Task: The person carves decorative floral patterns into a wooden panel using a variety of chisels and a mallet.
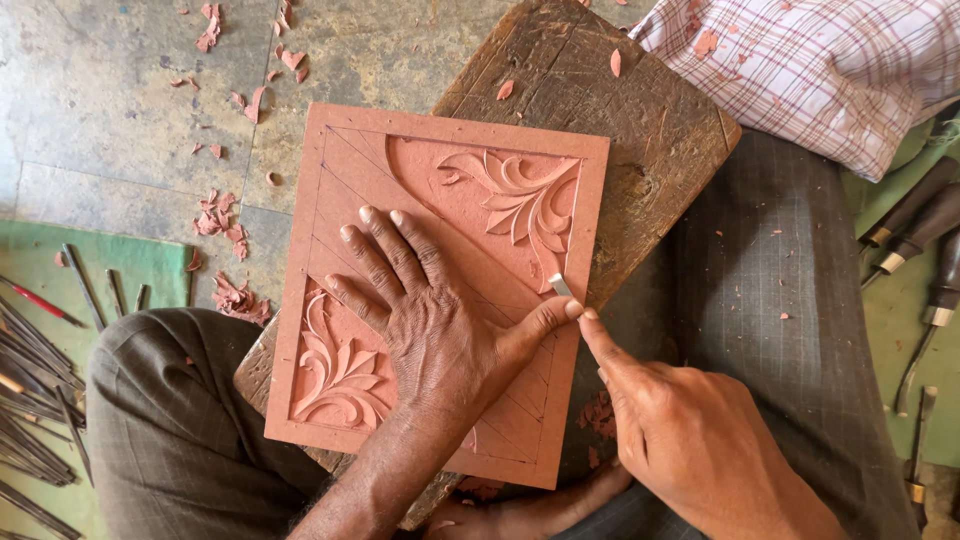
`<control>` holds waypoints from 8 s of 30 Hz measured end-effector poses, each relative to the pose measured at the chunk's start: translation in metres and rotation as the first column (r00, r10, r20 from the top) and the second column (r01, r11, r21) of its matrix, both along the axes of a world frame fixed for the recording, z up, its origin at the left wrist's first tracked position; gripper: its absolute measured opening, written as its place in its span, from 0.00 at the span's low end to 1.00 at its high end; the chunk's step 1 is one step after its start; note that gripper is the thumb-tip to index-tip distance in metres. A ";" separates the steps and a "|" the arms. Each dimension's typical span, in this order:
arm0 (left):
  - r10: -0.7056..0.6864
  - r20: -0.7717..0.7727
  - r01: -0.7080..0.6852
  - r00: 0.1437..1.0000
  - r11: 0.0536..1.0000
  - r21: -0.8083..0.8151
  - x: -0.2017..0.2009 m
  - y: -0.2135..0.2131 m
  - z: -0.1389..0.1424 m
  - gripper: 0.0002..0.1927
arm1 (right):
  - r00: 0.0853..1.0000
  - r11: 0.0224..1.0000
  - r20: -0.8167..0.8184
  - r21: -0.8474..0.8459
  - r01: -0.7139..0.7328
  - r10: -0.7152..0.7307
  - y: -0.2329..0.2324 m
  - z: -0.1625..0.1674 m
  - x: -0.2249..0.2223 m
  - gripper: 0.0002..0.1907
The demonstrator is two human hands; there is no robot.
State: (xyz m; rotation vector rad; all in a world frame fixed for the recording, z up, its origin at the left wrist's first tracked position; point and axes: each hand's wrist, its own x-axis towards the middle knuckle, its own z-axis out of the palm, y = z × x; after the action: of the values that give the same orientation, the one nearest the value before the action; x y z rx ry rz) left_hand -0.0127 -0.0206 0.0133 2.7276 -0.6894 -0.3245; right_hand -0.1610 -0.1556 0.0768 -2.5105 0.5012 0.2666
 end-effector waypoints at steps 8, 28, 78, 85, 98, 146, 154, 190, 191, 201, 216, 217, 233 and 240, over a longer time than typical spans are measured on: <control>0.030 -0.011 -0.030 1.000 1.000 0.007 -0.001 -0.001 0.000 0.84 | 0.998 0.998 0.019 -0.027 -0.058 0.059 -0.008 -0.012 0.002 0.36; 0.038 -0.006 -0.038 0.999 0.999 -0.024 0.001 -0.004 0.000 0.83 | 0.998 0.998 -0.005 0.018 -0.060 0.060 -0.018 -0.008 0.009 0.32; 0.084 0.014 -0.083 0.996 0.993 -0.080 0.001 -0.009 -0.002 0.82 | 0.996 0.980 -0.048 -0.182 -0.078 0.070 -0.025 -0.005 0.015 0.34; 0.114 0.055 -0.109 0.992 0.990 -0.087 -0.001 -0.010 -0.007 0.79 | 0.996 0.976 0.027 -0.203 -0.081 0.088 -0.026 -0.014 0.025 0.32; 0.083 0.009 -0.082 0.997 0.994 -0.074 0.001 -0.008 0.000 0.77 | 0.987 0.962 0.061 -0.241 -0.127 0.146 -0.029 -0.016 0.021 0.36; -0.565 0.079 0.517 0.822 0.679 -0.521 -0.038 0.025 0.018 0.40 | 0.998 0.997 -0.042 0.052 0.049 -0.047 -0.009 0.009 0.005 0.27; -0.567 0.059 0.507 0.822 0.680 -0.530 -0.039 0.025 0.013 0.40 | 1.000 0.999 -0.019 -0.026 0.024 -0.025 -0.014 -0.007 0.006 0.32; -0.067 0.009 0.067 0.998 0.968 -0.241 -0.018 0.027 0.016 0.65 | 0.890 0.890 0.031 0.040 0.454 -0.455 0.012 0.027 -0.003 0.32; -0.027 -0.030 0.018 0.999 0.970 -0.242 -0.010 0.026 0.018 0.71 | 0.807 0.789 -0.056 0.181 0.587 -0.588 0.023 0.021 -0.004 0.31; -0.065 -0.090 0.046 0.994 0.979 -0.199 -0.008 0.011 0.015 0.82 | 0.830 0.829 0.044 0.093 0.551 -0.556 0.071 0.006 0.001 0.26; -0.074 -0.105 0.049 0.992 0.973 -0.224 -0.008 0.012 0.016 0.76 | 0.867 0.869 -0.062 -0.078 0.489 -0.494 0.073 0.019 0.021 0.22; -0.074 -0.101 0.050 0.992 0.973 -0.223 -0.008 0.012 0.016 0.76 | 0.856 0.861 -0.095 -0.076 0.503 -0.508 0.073 0.020 0.023 0.23; -0.028 -0.058 0.015 0.998 0.976 -0.216 -0.010 0.008 0.013 0.77 | 0.896 0.903 0.134 -0.023 0.429 -0.423 0.070 -0.002 0.007 0.22; -0.034 -0.060 0.022 0.998 0.982 -0.188 -0.009 0.008 0.016 0.78 | 0.894 0.902 0.142 -0.013 0.431 -0.424 0.068 -0.001 0.007 0.22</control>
State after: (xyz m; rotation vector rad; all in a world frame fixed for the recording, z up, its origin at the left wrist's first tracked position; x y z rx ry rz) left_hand -0.0217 -0.0129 0.0288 2.5213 -0.7044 -0.3330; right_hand -0.1537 -0.0874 0.0759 -2.3597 0.9907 -0.0875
